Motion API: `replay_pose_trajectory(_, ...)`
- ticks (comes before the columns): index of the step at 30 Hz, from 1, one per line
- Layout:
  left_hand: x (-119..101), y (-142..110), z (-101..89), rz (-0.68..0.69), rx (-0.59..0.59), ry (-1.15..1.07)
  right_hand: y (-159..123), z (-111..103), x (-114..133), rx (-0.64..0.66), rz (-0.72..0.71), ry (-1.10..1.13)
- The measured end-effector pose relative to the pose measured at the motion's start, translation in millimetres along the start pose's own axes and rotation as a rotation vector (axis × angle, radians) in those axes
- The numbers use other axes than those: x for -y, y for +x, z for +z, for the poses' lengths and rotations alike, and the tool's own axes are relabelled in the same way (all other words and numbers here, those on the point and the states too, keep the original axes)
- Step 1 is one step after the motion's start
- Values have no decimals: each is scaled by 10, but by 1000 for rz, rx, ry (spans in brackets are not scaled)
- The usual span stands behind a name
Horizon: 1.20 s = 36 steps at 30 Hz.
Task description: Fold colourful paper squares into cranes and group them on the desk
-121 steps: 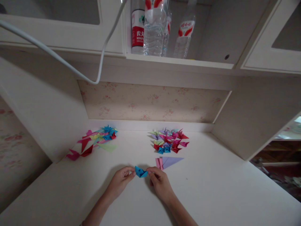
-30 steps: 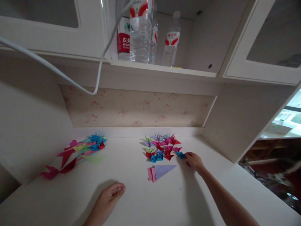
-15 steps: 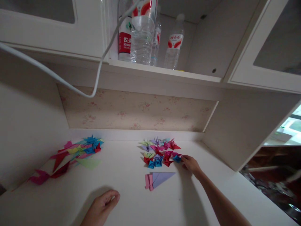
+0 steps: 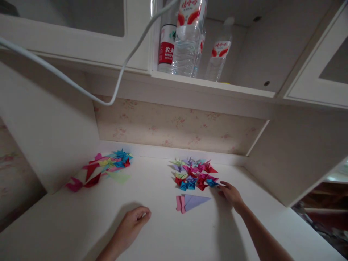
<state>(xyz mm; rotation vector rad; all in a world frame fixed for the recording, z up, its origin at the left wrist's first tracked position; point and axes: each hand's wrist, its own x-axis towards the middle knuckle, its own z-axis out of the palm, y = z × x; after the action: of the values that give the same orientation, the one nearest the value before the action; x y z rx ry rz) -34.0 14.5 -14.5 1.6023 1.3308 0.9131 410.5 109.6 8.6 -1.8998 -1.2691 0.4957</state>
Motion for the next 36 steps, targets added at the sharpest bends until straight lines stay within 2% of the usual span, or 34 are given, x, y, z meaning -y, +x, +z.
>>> replay_pose_trajectory(6,-29,-32,17,11,0,-14,-312,-97,-92,-34,79,109)
replay_pose_trajectory(11,-8,-27,24,36,-20,-29,-812,1,-125,-14,71,224)
replay_pose_trajectory(14,-8,-39,33,57,-31,-36,-1228,164,54,123,55,295)
replay_pose_trajectory(17,-34,-59,62,67,-39,-10,-1661,381,380,327,67,414)
replay_pose_trajectory(21,-65,-23,6,29,-158,188,-2118,736,822,543,169,639)
replay_pose_trajectory(24,-37,59,-306,-57,-282,330,-2313,993,988,603,176,785)
replay_pose_trajectory(27,33,118,-854,-167,-426,505,-2396,1147,1000,632,68,777)
replay_pose_trajectory(29,88,119,-1227,-234,-531,631,-2407,1178,971,670,18,736)
replay_pose_trajectory(31,148,93,-1508,-300,-622,738,-2400,1171,947,669,0,720)
replay_pose_trajectory(33,213,59,-1666,-346,-670,818,-2388,1152,941,644,5,722)
replay_pose_trajectory(36,312,21,-1729,-378,-673,889,-2381,1133,957,639,16,744)
